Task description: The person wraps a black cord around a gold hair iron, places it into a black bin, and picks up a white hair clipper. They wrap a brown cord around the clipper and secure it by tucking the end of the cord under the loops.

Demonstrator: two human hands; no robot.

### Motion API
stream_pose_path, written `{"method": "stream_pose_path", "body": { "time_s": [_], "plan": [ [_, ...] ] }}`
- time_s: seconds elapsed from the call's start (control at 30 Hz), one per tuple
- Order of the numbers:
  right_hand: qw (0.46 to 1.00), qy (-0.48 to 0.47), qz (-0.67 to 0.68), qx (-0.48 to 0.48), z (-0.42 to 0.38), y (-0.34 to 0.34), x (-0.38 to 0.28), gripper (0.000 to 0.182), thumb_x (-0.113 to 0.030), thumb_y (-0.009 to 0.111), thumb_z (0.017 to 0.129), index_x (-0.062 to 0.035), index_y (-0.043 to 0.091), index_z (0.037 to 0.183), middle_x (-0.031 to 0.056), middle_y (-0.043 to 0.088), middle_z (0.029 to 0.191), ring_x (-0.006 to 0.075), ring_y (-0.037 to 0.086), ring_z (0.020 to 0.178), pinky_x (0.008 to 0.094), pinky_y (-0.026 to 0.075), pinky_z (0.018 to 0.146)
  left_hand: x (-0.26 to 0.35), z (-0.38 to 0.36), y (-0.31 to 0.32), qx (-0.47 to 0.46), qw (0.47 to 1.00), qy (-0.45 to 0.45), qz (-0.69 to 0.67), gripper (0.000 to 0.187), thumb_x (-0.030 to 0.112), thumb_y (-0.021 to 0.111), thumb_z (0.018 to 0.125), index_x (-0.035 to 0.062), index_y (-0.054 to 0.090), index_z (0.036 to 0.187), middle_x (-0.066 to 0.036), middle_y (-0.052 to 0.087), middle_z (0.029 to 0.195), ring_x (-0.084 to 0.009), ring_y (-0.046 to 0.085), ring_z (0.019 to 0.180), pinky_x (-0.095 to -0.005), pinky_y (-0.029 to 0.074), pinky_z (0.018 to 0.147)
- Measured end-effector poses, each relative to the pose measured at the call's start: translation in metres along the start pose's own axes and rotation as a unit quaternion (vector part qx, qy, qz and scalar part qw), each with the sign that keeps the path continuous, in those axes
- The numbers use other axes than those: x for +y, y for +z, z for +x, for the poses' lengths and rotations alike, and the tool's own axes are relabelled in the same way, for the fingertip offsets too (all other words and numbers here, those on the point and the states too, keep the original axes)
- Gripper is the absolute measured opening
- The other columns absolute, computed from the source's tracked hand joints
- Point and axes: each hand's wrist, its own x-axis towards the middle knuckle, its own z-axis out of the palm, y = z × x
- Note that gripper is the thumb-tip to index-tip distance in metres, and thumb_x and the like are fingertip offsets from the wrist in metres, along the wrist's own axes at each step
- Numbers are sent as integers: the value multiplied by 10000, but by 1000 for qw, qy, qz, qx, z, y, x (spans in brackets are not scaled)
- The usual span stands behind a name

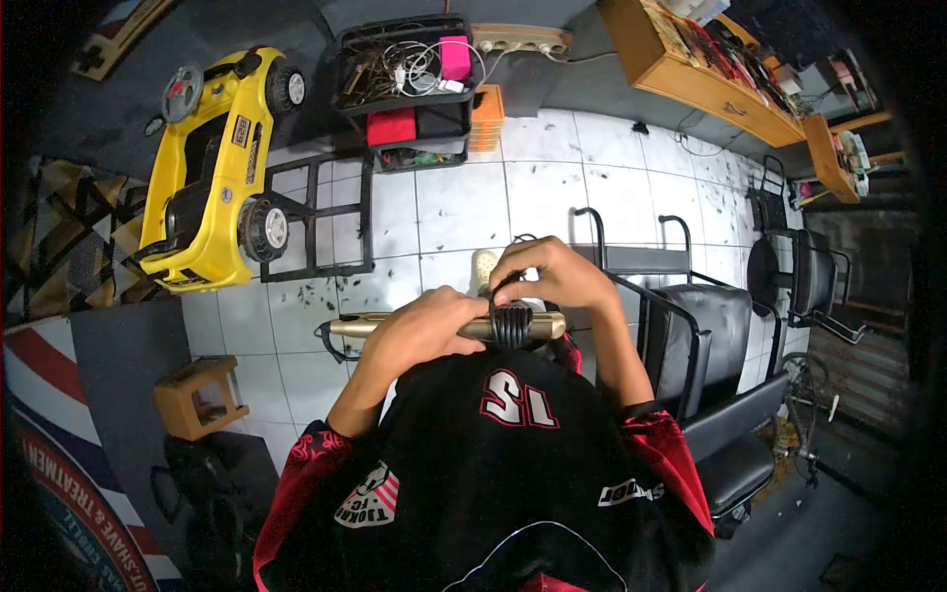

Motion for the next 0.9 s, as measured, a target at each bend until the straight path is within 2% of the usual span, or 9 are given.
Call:
{"method": "stream_pose_path", "body": {
  "time_s": [0.13, 0.17, 0.23, 0.27, 0.3, 0.33, 0.5, 0.7, 0.9],
  "plan": [
    [978, 92, 182, 33, -8, 9, 37, 222, -65, 735, 801, 42, 675, 986, 84, 683, 900, 140, 613, 814, 265, 489, 741, 5, 1, -5, 80, 996, 8, -36, 451, 239, 793, 745, 38, 533, 1053, -188, 651, 769, -384, 638, 709, -408, 487, 609],
    [978, 8, 204, 49, -12, 15, 48, 197, -65, 681, 820, 37, 668, 988, 80, 686, 869, 133, 618, 807, 273, 494, 753, 9, 0, -9, 110, 993, 2, -49, 475, 246, 793, 749, 41, 513, 1074, -186, 649, 765, -376, 636, 696, -403, 485, 603],
    [987, -31, 119, 104, -16, 30, 65, 225, -38, 596, 810, 34, 652, 1016, 86, 672, 862, 136, 602, 800, 286, 498, 764, 21, -2, -25, 103, 987, -53, -115, 526, 240, 798, 766, 61, 448, 1115, -153, 656, 761, -264, 630, 630, -353, 476, 585],
    [977, 106, 133, 131, -28, 39, 69, 247, -47, 534, 799, 31, 642, 1007, 77, 666, 861, 144, 602, 801, 297, 497, 781, 23, -3, -28, 112, 982, -72, -138, 523, 229, 800, 768, 62, 443, 1112, -142, 659, 763, -226, 625, 624, -338, 474, 583],
    [974, 96, 94, 181, -27, 53, 72, 184, -75, 533, 847, 26, 642, 956, 49, 660, 855, 122, 591, 804, 291, 495, 775, 23, -4, -31, 122, 976, -90, -159, 520, 217, 802, 771, 63, 438, 1109, -131, 663, 765, -189, 621, 618, -322, 471, 581],
    [979, 101, 110, 139, -25, 53, 78, 167, -87, 528, 885, 21, 642, 941, 37, 654, 849, 112, 586, 805, 287, 489, 764, 16, -4, -26, 164, 966, -65, -191, 498, 184, 804, 778, 65, 439, 1095, -107, 679, 791, -108, 610, 668, -277, 471, 586],
    [971, 74, 202, 108, -20, 56, 75, 278, -214, 519, 996, 17, 644, 906, 25, 652, 833, 100, 578, 806, 275, 463, 740, 8, -5, -22, 209, 956, -76, -192, 498, 126, 813, 764, 59, 457, 1105, -100, 694, 822, -74, 596, 735, -242, 481, 617],
    [987, 96, 68, 107, -26, 59, 84, 285, -246, 533, 986, 5, 644, 911, 74, 652, 769, 161, 614, 735, 301, 486, 709, 9, -7, -18, 303, 909, -108, -263, 527, 77, 811, 756, 23, 498, 1176, -44, 687, 830, -35, 556, 726, -194, 442, 603],
    [983, 119, -56, 126, -38, 62, 53, 286, -279, 596, 941, -4, 623, 865, 197, 581, 687, 342, 584, 636, 387, 456, 602, -10, -4, -16, 417, 892, -98, -146, 441, 115, 806, 763, -6, 536, 1090, -127, 712, 867, -121, 646, 710, -273, 500, 614]
  ]
}}
